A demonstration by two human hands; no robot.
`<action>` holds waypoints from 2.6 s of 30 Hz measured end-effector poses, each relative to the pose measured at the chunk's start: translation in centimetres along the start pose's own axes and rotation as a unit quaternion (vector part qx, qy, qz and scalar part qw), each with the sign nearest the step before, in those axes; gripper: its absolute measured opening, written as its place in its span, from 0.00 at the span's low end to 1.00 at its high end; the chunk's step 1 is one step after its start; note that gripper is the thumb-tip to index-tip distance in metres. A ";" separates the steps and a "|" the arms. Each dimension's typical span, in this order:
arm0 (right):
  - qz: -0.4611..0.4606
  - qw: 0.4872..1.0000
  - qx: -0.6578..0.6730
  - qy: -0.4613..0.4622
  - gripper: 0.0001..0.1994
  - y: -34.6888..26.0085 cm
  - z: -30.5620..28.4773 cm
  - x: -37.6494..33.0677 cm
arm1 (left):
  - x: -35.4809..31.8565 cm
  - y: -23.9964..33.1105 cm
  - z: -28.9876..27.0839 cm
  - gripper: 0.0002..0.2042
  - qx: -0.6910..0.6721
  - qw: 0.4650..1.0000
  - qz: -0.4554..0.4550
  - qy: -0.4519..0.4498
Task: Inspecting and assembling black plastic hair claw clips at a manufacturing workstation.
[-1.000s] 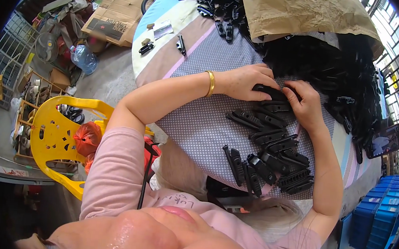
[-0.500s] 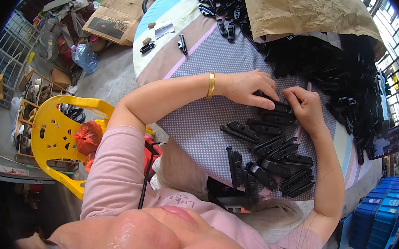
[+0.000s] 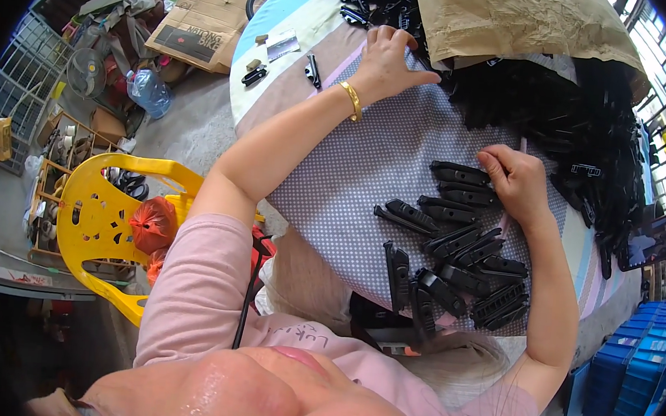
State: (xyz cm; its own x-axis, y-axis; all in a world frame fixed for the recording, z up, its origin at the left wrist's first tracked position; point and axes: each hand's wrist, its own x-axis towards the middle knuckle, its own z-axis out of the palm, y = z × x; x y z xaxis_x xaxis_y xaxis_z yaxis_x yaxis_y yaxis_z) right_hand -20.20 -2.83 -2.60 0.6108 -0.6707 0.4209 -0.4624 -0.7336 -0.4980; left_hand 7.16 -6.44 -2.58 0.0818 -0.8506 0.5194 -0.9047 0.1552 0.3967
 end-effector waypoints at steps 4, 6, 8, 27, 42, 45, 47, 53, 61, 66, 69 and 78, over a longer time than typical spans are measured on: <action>-0.030 0.990 -0.055 0.123 0.07 0.0 -0.7 0.3 | 0.3 -2.0 1.6 0.40 0.065 0.998 -0.004 -0.015; -0.032 0.981 -0.109 0.159 0.07 0.7 -1.3 0.8 | 0.7 -2.8 1.8 0.40 0.072 0.993 -0.044 -0.086; -0.007 0.960 -0.193 0.200 0.09 2.3 -1.9 1.0 | 0.7 -3.1 1.7 0.34 0.090 0.993 0.017 -0.079; -0.006 0.949 -0.280 0.146 0.13 5.3 -5.0 0.6 | -4.2 4.6 -1.8 0.17 -0.042 0.970 0.142 -0.195; -0.003 0.925 -0.375 0.059 0.11 3.7 -3.0 0.6 | -3.3 4.3 -2.2 0.12 0.009 0.938 0.246 -0.242; 0.013 0.931 -0.362 0.043 0.10 3.3 -3.0 0.5 | -3.6 3.9 -1.9 0.11 0.000 0.936 0.266 -0.229; 0.009 0.935 -0.352 0.045 0.11 3.3 -3.0 0.5 | -3.7 3.7 -1.8 0.10 -0.018 0.943 0.266 -0.199; -0.057 0.925 -0.375 0.027 0.12 3.5 -3.3 0.4 | -3.3 4.4 -2.3 0.10 0.076 0.934 0.292 -0.191; 0.060 0.988 -0.047 0.133 0.13 1.0 -2.9 0.6 | -3.5 5.3 -2.1 0.12 -0.264 0.952 0.123 -0.097; -0.011 0.988 0.028 0.151 0.13 -1.4 -2.3 0.4 | -3.9 6.6 -2.9 0.13 -0.384 0.894 -0.012 -0.229; -0.082 0.984 0.039 0.155 0.14 -2.2 -1.9 0.7 | -4.1 6.6 -2.8 0.13 -0.431 0.860 -0.042 -0.270; -0.136 0.982 0.031 0.132 0.17 -2.7 -0.4 0.5 | -5.0 7.1 -2.6 0.18 -0.419 0.852 -0.028 -0.313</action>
State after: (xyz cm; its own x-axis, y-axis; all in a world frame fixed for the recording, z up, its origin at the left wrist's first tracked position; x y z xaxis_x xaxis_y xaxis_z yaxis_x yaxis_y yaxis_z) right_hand -18.93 -1.28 -0.74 0.5152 -0.4627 0.7214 -0.2609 -0.8865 -0.3822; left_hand 1.42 0.21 -0.43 -0.3611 -0.9291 0.0800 -0.2691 0.1859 0.9450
